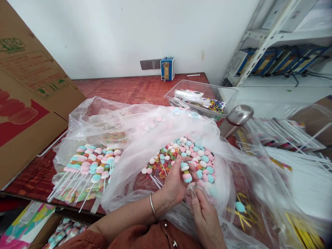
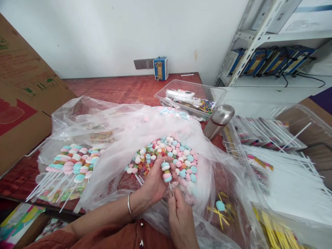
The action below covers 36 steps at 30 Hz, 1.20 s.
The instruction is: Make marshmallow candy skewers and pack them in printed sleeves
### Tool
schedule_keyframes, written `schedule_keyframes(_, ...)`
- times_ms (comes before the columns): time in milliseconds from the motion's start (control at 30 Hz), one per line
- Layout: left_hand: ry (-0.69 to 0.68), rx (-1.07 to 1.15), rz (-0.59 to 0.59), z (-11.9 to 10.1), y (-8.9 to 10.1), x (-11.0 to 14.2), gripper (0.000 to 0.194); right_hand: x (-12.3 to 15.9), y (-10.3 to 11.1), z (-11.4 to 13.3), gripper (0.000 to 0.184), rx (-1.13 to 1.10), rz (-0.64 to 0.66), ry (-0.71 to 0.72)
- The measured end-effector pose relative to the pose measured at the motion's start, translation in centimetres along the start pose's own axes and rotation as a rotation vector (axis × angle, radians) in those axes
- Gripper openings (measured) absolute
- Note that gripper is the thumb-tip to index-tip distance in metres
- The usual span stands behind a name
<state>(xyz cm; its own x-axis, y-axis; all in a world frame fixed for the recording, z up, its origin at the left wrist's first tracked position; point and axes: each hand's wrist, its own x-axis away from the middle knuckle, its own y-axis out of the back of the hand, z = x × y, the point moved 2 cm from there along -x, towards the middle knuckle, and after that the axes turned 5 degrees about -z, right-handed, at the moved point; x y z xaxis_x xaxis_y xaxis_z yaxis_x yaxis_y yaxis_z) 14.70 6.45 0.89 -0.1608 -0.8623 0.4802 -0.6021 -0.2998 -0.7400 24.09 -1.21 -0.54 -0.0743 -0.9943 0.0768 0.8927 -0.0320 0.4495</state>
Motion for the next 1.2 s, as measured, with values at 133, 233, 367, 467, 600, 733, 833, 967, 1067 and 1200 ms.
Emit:
schedule_keyframes(133, -0.029, -0.07, -0.01, 1.0, 0.2, -0.1, 0.033, 0.4, -0.2, -1.0, 0.032, 0.04, -0.014, 0.027)
schedule_keyframes(233, -0.073, -0.142, -0.067, 2.0, 0.5, 0.0, 0.033, 0.6, -0.6, -2.0, 0.042, 0.079, -0.033, 0.079)
schedule_keyframes(367, -0.116, -0.184, -0.093, 2.8, 0.7, 0.4, 0.032, 0.0, -1.2, -2.4, 0.05, 0.129, -0.022, 0.078)
schedule_keyframes(467, -0.147, -0.211, -0.07, 2.1, 0.9, 0.4, 0.032, -0.9, -1.2, -1.6, 0.048, 0.144, -0.009, 0.093)
schedule_keyframes(600, -0.337, -0.495, -0.077, -2.4, 2.3, -0.2, 0.039, -1.9, 0.0, -0.5, 0.038, 0.076, 0.004, 0.04)
schedule_keyframes(733, -0.64, -1.129, -0.1, -8.1, 4.1, -1.6, 0.015, -2.1, 1.1, -0.1, 0.032, 0.027, -0.052, -0.026)
schedule_keyframes(833, -0.657, -1.394, -0.061, -9.7, 4.9, -3.0, 0.016, -2.0, 1.0, -0.3, 0.033, 0.004, -0.065, -0.024)
schedule_keyframes(967, -0.646, -1.44, -0.074, -9.3, 4.8, -4.2, 0.024, -2.1, 0.5, -0.8, 0.035, -0.017, -0.056, -0.02)
schedule_keyframes(1067, -0.638, -1.458, -0.104, -9.4, 4.8, -4.1, 0.022, -2.3, 0.2, -0.9, 0.035, 0.01, -0.002, 0.01)
schedule_keyframes(1200, -0.566, -1.349, -0.167, -10.2, 4.9, -3.1, 0.021, -2.5, -0.6, -0.4, 0.033, 0.044, 0.097, 0.081)
